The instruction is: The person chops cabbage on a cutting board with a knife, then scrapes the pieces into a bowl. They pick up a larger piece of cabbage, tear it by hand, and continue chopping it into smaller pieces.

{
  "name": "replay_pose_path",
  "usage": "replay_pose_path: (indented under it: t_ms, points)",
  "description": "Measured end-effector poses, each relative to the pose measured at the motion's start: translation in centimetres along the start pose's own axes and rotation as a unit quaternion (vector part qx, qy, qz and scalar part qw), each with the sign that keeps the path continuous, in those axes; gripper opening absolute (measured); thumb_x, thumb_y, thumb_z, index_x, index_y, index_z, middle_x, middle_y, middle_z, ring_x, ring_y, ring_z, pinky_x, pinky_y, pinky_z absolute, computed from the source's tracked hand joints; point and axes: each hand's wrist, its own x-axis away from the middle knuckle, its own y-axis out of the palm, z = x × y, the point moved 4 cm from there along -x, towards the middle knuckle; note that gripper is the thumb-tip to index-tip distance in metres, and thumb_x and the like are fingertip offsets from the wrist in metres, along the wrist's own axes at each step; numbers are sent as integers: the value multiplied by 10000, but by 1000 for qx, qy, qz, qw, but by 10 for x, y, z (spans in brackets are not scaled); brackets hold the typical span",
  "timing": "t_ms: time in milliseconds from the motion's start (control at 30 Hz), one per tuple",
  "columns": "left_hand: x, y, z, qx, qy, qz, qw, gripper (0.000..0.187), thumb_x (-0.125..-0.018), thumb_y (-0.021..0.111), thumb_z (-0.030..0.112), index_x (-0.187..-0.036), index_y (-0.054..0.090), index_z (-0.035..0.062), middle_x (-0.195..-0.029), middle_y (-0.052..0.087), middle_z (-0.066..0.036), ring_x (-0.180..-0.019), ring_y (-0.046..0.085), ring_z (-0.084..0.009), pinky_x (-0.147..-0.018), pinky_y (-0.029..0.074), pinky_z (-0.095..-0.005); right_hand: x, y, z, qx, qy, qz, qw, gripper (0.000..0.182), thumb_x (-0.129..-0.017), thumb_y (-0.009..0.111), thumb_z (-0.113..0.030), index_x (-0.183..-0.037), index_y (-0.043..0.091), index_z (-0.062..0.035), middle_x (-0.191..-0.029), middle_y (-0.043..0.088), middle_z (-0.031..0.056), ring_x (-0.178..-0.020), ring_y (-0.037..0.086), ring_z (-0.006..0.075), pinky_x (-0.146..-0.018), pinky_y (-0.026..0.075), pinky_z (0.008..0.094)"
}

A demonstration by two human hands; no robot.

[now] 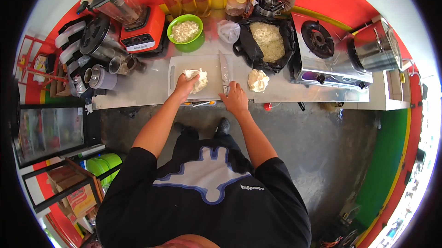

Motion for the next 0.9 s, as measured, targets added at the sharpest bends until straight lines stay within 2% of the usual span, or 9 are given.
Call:
replay_pose_path:
  t_ms: [100, 167, 300, 433, 467, 533, 667, 733, 900]
  points:
    - [-12, -7, -8, 28, -31, 0, 999, 363, -938, 714, 172, -1259, 595, 49, -1152, 685, -68, -1058, 655, -173, -914, 519, -331, 2, 15, 8, 4, 33, -17, 999, 487, -840, 751, -302, -1163, 525, -15, -1097, 629, 233, -1014, 632, 433, -862, 510, 506]
    - [-17, 1, -12, 102, -67, -106, 987, 378, -917, 736, 188, -1242, 598, 54, -1136, 683, -75, -1024, 663, -172, -876, 527, -333, 2, 19, 12, 10, 27, -23, 999, 432, -853, 717, -260, -1145, 532, -2, -1085, 631, 241, -1020, 631, 435, -860, 510, 511]
    - [-33, 5, -9, -56, 3, -156, 986, 436, -897, 766, 227, -1261, 592, 62, -1131, 688, -83, -1047, 659, -176, -903, 519, -333, 2, 16, 18, 5, 21, -19, 1000, 318, -884, 583, -182, -1119, 536, 27, -1081, 635, 290, -985, 637, 484, -851, 519, 545]
    - [-31, -6, 15, -283, 202, 64, 935, 505, -823, 807, 245, -1243, 600, 54, -1114, 685, -157, -1055, 653, -330, -938, 509, -414, 0, 13, 30, -39, 28, -3, 999, 314, -882, 586, -183, -1100, 536, 38, -993, 665, 315, -951, 638, 506, -836, 505, 567]
    - [-29, -4, 17, -282, 202, 69, 936, 505, -823, 807, 245, -1243, 600, 54, -1114, 685, -157, -1055, 653, -330, -938, 509, -414, 1, 11, 33, -41, 39, 4, 998, 299, -894, 586, -189, -1087, 540, 36, -955, 671, 318, -924, 639, 512, -824, 500, 577]
    - [-14, -4, 35, -387, 305, 235, 838, 467, -797, 792, 201, -1205, 609, 65, -1066, 667, -153, -1051, 612, -371, -943, 487, -446, 3, 5, 31, -41, 46, 9, 998, 285, -907, 586, -195, -1074, 544, 33, -917, 677, 320, -897, 641, 519, -812, 495, 586]
    - [-1, -1, 26, -388, 271, 192, 860, 392, -783, 778, 178, -1134, 634, 75, -1033, 652, -129, -1049, 588, -357, -936, 469, -454, 6, 2, 23, -55, 24, -13, 998, 281, -953, 586, -245, -1064, 548, 11, -885, 677, 307, -858, 641, 521, -780, 497, 592]
    - [12, 9, 22, -388, 285, 99, 871, 303, -794, 772, 166, -1050, 657, 52, -1045, 672, -127, -1009, 607, -355, -894, 485, -451, 9, 3, 15, -63, 9, -19, 998, 288, -966, 585, -261, -1068, 543, 4, -881, 677, 304, -845, 640, 523, -767, 497, 594]
    - [22, 20, 18, -393, 239, 106, 882, 243, -812, 751, 150, -1018, 668, 52, -1034, 679, -108, -993, 634, -339, -861, 515, -444, 5, 9, -14, -32, -49, -37, 998, 310, -987, 570, -306, -1070, 521, -12, -844, 682, 284, -802, 647, 517, -727, 503, 601]
